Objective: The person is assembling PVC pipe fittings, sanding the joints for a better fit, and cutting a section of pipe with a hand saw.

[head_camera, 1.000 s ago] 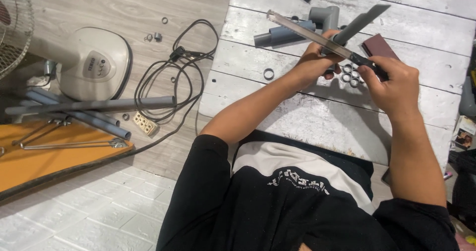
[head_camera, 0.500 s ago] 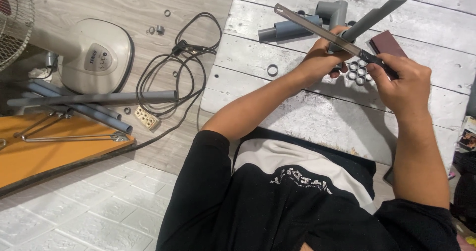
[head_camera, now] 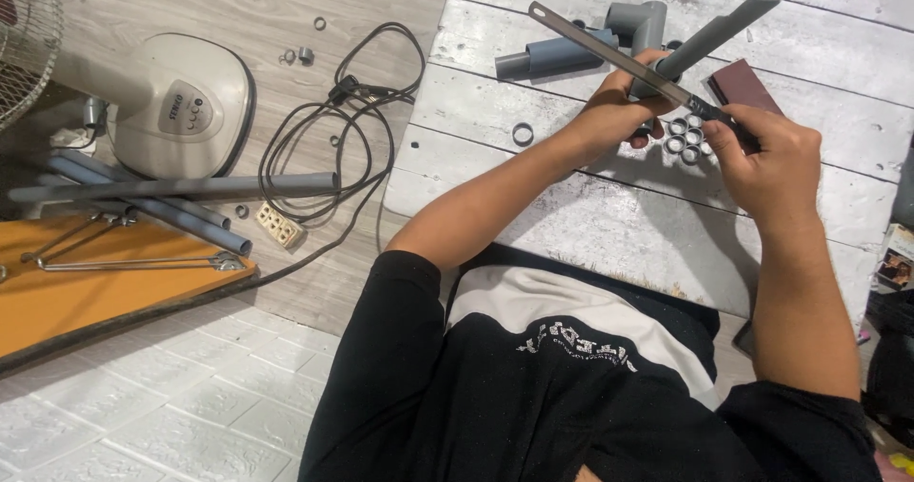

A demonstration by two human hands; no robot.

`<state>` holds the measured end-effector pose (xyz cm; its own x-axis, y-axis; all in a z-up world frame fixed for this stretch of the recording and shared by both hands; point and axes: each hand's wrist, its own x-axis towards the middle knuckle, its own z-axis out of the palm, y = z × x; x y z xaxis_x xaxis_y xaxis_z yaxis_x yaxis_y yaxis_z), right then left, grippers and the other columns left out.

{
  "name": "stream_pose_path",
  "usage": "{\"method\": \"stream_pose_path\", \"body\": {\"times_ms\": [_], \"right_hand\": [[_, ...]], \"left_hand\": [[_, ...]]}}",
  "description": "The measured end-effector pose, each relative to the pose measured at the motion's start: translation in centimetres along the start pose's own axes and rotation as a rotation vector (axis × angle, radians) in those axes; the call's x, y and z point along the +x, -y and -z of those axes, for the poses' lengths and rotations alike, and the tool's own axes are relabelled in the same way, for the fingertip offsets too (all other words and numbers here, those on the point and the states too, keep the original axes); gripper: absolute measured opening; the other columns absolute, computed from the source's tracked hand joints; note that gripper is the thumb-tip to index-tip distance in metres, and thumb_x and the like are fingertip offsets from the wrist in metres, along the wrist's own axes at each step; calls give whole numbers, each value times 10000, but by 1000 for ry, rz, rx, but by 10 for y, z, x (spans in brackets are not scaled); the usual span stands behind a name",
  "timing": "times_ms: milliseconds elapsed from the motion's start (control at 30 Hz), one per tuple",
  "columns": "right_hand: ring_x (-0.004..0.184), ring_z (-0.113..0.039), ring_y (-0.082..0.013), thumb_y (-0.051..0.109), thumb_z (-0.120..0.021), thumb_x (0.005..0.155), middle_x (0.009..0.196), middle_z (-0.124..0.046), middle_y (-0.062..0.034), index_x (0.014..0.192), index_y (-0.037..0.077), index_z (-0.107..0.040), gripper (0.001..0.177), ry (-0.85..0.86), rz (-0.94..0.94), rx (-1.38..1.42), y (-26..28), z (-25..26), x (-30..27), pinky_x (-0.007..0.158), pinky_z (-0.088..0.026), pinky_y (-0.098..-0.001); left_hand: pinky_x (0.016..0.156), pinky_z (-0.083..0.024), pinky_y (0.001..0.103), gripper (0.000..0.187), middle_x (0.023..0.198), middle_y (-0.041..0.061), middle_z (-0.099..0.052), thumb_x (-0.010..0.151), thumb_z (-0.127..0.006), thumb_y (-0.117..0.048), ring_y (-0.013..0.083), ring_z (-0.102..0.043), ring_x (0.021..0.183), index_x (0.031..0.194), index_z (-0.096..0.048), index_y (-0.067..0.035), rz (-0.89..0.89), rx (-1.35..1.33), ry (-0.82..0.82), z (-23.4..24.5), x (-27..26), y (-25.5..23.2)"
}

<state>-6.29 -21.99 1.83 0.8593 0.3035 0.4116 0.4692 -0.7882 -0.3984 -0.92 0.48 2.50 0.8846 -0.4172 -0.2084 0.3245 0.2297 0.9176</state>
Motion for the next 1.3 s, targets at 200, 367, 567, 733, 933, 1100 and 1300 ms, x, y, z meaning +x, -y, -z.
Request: {"method": "stream_pose_path", "body": {"times_ms": [200,367,567,733,933,1100,1300], "right_hand": [[826,-648,-240,192,-710,1135,1007,-734,-127,1151,-26,-760,225,-5,-11,21,4,1,1,714,-463,-341],[850,-680,-258,268,-690,1120,1026,-744,-119,1209,9,-756,282,4,-24,-16,1,-2,1,731,-497,-356],[731,-614,-226,332,-652,1149,859,-690,-73,1113,29,-767,326,34,-48,-45,-4,-4,-2,645,-435,-345],[743,-626,-226,314,-677,1130,878,-704,-85,1087,8,-770,323,31,-60,-31,-3,-4,-2,637,-443,-342],[770,-657,-246,311,-664,1116,924,-729,-120,1094,-22,-770,350,26,-14,-43,-1,-2,1,649,-475,-350],[838,-692,-259,293,-681,1122,990,-750,-140,1100,-37,-776,344,1,41,-69,2,-2,4,670,-499,-342],[858,-683,-313,207,-710,1107,993,-739,-166,1120,-47,-759,259,-11,101,-143,-11,-5,4,783,-510,-417]], "left_hand": [[405,-420,260,376,807,133,-600,873,-683,-78,208,-621,590,1211,-534,-150,4,-23,-9,-1,1,1],[397,-429,250,425,869,146,-630,887,-657,-32,197,-634,591,1271,-514,-143,20,-12,-17,0,5,6],[423,-427,247,434,894,131,-620,908,-618,-4,187,-610,619,1296,-508,-164,60,5,-36,-3,-2,-3],[430,-443,247,401,871,116,-602,883,-661,-105,182,-602,621,1253,-515,-152,51,33,-17,-5,-6,-5],[417,-433,241,402,872,118,-594,886,-660,-92,183,-594,615,1254,-512,-157,46,18,-3,-5,-4,-5],[431,-444,238,340,853,103,-618,894,-661,-95,172,-605,606,1201,-534,-170,22,51,-3,-4,-7,-8],[369,-433,210,312,876,153,-623,895,-658,-24,166,-606,551,1183,-552,-83,14,-285,9,-4,10,14]]}}
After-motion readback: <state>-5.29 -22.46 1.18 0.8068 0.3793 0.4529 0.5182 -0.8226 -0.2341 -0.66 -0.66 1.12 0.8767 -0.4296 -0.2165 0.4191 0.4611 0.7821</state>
